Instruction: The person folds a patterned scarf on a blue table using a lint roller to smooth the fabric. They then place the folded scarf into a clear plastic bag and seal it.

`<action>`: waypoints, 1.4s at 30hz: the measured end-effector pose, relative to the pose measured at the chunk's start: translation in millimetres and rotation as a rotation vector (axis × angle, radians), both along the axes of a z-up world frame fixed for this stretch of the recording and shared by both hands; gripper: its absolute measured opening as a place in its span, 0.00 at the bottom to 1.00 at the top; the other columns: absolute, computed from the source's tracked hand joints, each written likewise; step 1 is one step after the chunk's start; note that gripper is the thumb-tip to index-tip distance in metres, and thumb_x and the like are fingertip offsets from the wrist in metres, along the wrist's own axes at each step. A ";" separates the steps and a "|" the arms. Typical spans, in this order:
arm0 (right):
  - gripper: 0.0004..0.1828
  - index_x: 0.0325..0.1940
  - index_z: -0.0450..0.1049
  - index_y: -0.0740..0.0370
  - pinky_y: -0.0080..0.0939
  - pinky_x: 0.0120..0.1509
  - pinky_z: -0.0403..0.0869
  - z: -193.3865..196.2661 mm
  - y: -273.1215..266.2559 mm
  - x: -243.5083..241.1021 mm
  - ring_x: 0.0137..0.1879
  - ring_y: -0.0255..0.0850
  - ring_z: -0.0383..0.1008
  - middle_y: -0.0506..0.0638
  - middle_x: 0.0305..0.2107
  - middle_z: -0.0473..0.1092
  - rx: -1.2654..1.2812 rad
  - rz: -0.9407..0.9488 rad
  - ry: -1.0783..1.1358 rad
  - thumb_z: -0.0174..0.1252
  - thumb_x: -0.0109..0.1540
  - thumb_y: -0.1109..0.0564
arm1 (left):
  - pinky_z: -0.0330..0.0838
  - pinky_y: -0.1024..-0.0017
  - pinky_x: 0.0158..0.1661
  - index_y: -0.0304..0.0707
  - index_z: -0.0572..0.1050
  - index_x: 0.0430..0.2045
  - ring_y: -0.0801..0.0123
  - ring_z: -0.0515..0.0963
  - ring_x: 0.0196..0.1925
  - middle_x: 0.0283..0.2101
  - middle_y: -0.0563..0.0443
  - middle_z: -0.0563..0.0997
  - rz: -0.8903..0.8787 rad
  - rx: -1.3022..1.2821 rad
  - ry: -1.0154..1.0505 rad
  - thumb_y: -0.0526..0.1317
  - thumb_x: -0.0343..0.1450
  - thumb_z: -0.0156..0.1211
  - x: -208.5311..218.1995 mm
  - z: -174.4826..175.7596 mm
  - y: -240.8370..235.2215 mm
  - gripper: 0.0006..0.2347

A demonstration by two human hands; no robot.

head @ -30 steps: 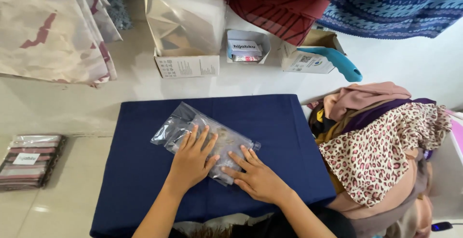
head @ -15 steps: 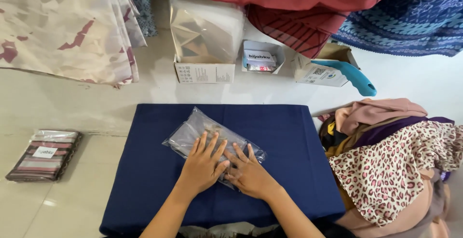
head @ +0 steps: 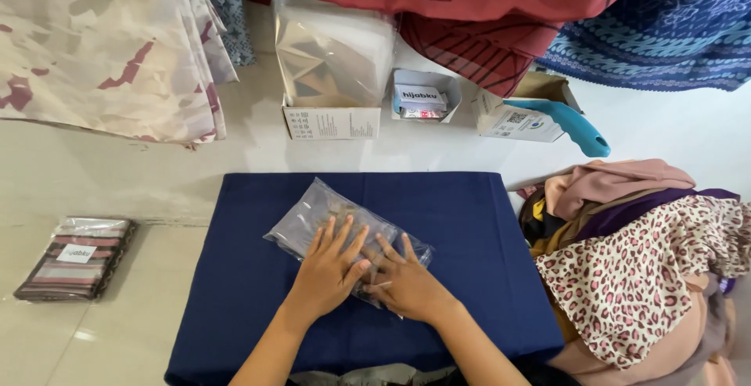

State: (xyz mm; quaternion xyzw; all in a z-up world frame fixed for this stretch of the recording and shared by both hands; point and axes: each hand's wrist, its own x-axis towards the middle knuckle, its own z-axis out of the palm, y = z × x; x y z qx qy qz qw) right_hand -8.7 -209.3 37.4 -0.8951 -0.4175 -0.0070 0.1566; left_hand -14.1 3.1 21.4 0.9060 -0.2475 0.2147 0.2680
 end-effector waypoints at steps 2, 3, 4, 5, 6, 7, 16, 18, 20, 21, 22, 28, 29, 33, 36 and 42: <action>0.18 0.50 0.83 0.54 0.69 0.79 0.39 14.8 -3.2 -5.0 0.79 0.55 0.45 0.50 0.71 0.58 0.064 -0.076 0.037 0.53 0.66 0.46 | 0.49 0.50 0.70 0.47 0.68 0.65 0.45 0.59 0.74 0.71 0.44 0.66 0.051 -0.019 -0.068 0.53 0.75 0.49 3.2 5.3 5.3 0.24; 0.18 0.50 0.83 0.54 0.69 0.79 0.39 12.9 -7.4 -5.0 0.79 0.55 0.45 0.50 0.71 0.58 0.061 -0.078 0.037 0.53 0.66 0.46 | 0.49 0.50 0.70 0.47 0.68 0.65 0.45 0.59 0.74 0.71 0.44 0.66 0.050 -0.021 -0.067 0.53 0.75 0.49 8.6 6.2 11.8 0.24; 0.19 0.57 0.79 0.51 0.68 0.78 0.43 10.9 -11.8 -4.9 0.79 0.57 0.47 0.55 0.71 0.58 0.064 -0.069 0.008 0.53 0.67 0.46 | 0.55 0.51 0.68 0.45 0.72 0.61 0.44 0.64 0.71 0.67 0.44 0.71 0.124 0.014 -0.161 0.51 0.74 0.52 14.1 7.0 18.1 0.21; 0.23 0.65 0.75 0.47 0.66 0.77 0.47 8.7 -16.2 -5.3 0.78 0.58 0.49 0.60 0.70 0.58 0.067 -0.059 -0.021 0.53 0.67 0.46 | 0.60 0.51 0.66 0.43 0.75 0.57 0.42 0.69 0.69 0.63 0.45 0.76 0.199 0.049 -0.254 0.48 0.73 0.54 19.3 7.7 24.4 0.19; 0.23 0.65 0.75 0.47 0.66 0.77 0.47 5.4 -17.0 -5.1 0.78 0.58 0.49 0.60 0.70 0.58 0.066 -0.061 -0.020 0.53 0.67 0.46 | 0.60 0.51 0.66 0.43 0.75 0.57 0.42 0.69 0.69 0.63 0.45 0.76 0.197 0.048 -0.254 0.48 0.73 0.54 25.5 -2.9 32.4 0.19; 0.24 0.67 0.73 0.48 0.64 0.77 0.48 2.4 -18.3 -4.9 0.77 0.59 0.51 0.61 0.71 0.58 0.049 -0.045 -0.032 0.52 0.67 0.46 | 0.56 0.50 0.68 0.45 0.74 0.59 0.44 0.65 0.71 0.66 0.49 0.72 0.245 0.076 -0.155 0.51 0.73 0.52 32.5 -13.0 39.8 0.20; 0.25 0.71 0.68 0.45 0.71 0.75 0.45 1.8 -10.0 -1.0 0.78 0.60 0.48 0.59 0.73 0.54 -0.044 -0.079 0.060 0.46 0.69 0.45 | 0.51 0.49 0.69 0.47 0.68 0.64 0.45 0.59 0.75 0.71 0.51 0.66 0.331 0.235 -0.076 0.57 0.73 0.48 44.0 -47.8 45.5 0.26; 0.24 0.69 0.70 0.47 0.71 0.76 0.44 5.5 -10.6 1.8 0.78 0.57 0.48 0.59 0.72 0.55 -0.016 -0.091 0.083 0.47 0.69 0.47 | 0.50 0.49 0.70 0.46 0.67 0.65 0.46 0.58 0.75 0.71 0.50 0.66 0.330 0.250 -0.060 0.57 0.73 0.46 43.3 -45.5 42.9 0.26; 0.26 0.71 0.67 0.41 0.70 0.78 0.36 4.7 -13.8 6.1 0.80 0.55 0.42 0.52 0.75 0.49 -0.095 -0.097 0.157 0.42 0.69 0.41 | 0.55 0.51 0.68 0.47 0.67 0.65 0.46 0.61 0.74 0.70 0.50 0.68 0.390 0.303 -0.057 0.58 0.74 0.44 40.3 -42.6 40.5 0.26; 0.26 0.71 0.67 0.41 0.70 0.78 0.36 4.5 -22.1 8.4 0.80 0.55 0.42 0.52 0.75 0.49 -0.089 -0.102 0.158 0.42 0.69 0.41 | 0.55 0.51 0.68 0.47 0.67 0.65 0.46 0.61 0.74 0.70 0.50 0.68 0.385 0.308 -0.059 0.58 0.74 0.44 38.5 -46.9 36.5 0.26; 0.27 0.71 0.67 0.41 0.72 0.78 0.37 4.3 -30.2 10.6 0.79 0.54 0.46 0.50 0.74 0.54 -0.052 -0.138 0.116 0.45 0.68 0.42 | 0.55 0.49 0.67 0.46 0.66 0.66 0.42 0.61 0.73 0.71 0.47 0.66 0.427 0.322 -0.005 0.60 0.74 0.42 36.6 -51.1 33.1 0.28; 0.16 0.51 0.82 0.54 0.67 0.76 0.54 17.1 -77.7 14.0 0.61 0.43 0.76 0.46 0.53 0.77 0.181 -0.463 -0.038 0.59 0.60 0.56 | 0.75 0.51 0.52 0.53 0.58 0.68 0.36 0.67 0.67 0.71 0.37 0.61 0.495 0.403 0.337 0.68 0.71 0.41 -12.7 5.3 3.6 0.33; 0.16 0.50 0.82 0.55 0.59 0.76 0.60 20.1 -82.7 12.5 0.56 0.43 0.80 0.44 0.49 0.80 0.264 -0.628 -0.065 0.60 0.58 0.59 | 0.77 0.55 0.50 0.62 0.49 0.72 0.41 0.65 0.69 0.74 0.38 0.53 0.450 0.442 0.590 0.69 0.71 0.42 -21.1 23.1 1.7 0.34; 0.15 0.49 0.81 0.62 0.51 0.70 0.68 45.6 -35.5 -4.1 0.52 0.48 0.80 0.51 0.47 0.80 0.434 -0.590 -0.314 0.60 0.58 0.63 | 0.73 0.62 0.38 0.51 0.70 0.61 0.53 0.83 0.39 0.62 0.36 0.74 0.673 0.409 0.006 0.63 0.67 0.53 -18.7 19.2 -1.3 0.30; 0.18 0.53 0.79 0.63 0.56 0.76 0.60 37.2 7.4 -8.7 0.66 0.48 0.72 0.53 0.57 0.75 0.423 -0.470 -0.246 0.59 0.59 0.59 | 0.73 0.60 0.49 0.39 0.75 0.57 0.47 0.78 0.60 0.61 0.37 0.76 0.601 0.228 -0.235 0.49 0.70 0.57 -6.0 11.6 -3.7 0.23; 0.31 0.73 0.61 0.67 0.66 0.78 0.50 -21.2 44.2 13.3 0.78 0.60 0.52 0.63 0.71 0.57 0.239 -0.346 -0.382 0.49 0.68 0.48 | 0.61 0.48 0.65 0.34 0.69 0.62 0.32 0.64 0.70 0.69 0.34 0.67 0.474 0.178 -0.182 0.51 0.73 0.51 8.0 -40.6 -0.9 0.25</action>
